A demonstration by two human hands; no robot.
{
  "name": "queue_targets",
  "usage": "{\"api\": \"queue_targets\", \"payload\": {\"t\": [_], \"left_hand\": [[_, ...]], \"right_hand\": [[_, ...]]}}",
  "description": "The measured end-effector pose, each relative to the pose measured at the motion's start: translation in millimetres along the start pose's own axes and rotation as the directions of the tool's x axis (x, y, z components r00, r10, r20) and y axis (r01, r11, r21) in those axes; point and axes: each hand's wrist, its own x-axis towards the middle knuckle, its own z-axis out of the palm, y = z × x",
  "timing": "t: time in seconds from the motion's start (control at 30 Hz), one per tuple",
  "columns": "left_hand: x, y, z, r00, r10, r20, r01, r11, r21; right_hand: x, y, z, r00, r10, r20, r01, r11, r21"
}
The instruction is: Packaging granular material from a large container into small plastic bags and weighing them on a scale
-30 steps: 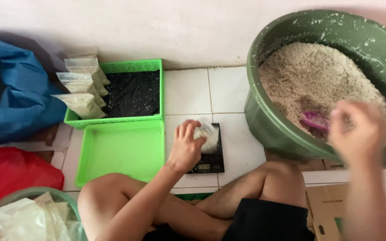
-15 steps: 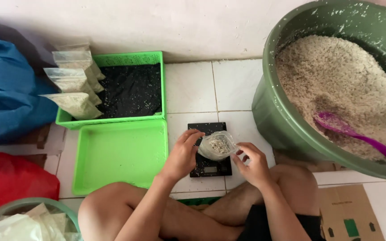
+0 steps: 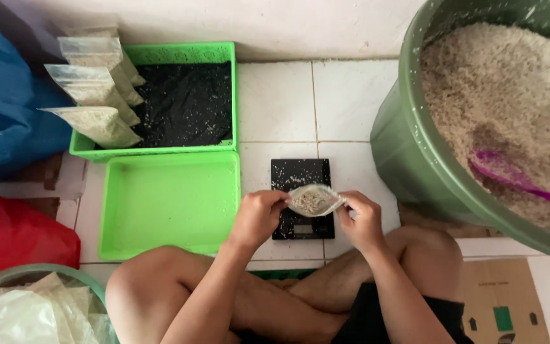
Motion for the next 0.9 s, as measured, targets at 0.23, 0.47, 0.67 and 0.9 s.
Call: {"api": "queue_targets", "payload": {"t": [0.23,0.47,0.67,0.9], "left_hand": [[1.7,15.1,-7.0,1.000,-0.005,-0.007,0.006,0.996,0.086],[0.9,-5.3,-1.9,0.984,-0.116,0.138,0.097,0.985,0.143],[5.3,-27.0,10.6,0.881,-0.387,0.274,0.270,0.884,0.381],[7.8,-41.3,18.3,0.801,-0.519,0.297,0.351,0.810,0.470]], "right_hand": [[0.5,1.4,-2.4,1.000,0.003,0.002,-0.003,1.000,-0.022],[4.8,-1.8,-4.0,0.994,0.031,0.104,-0.034,0.999,0.022],[3.4,3.5,-3.4,0.973,0.147,0.181,-0.145,0.989,-0.021],[2.9,1.0,-5.0,0.949,0.240,0.203,-0.219,0.968,-0.122]]}}
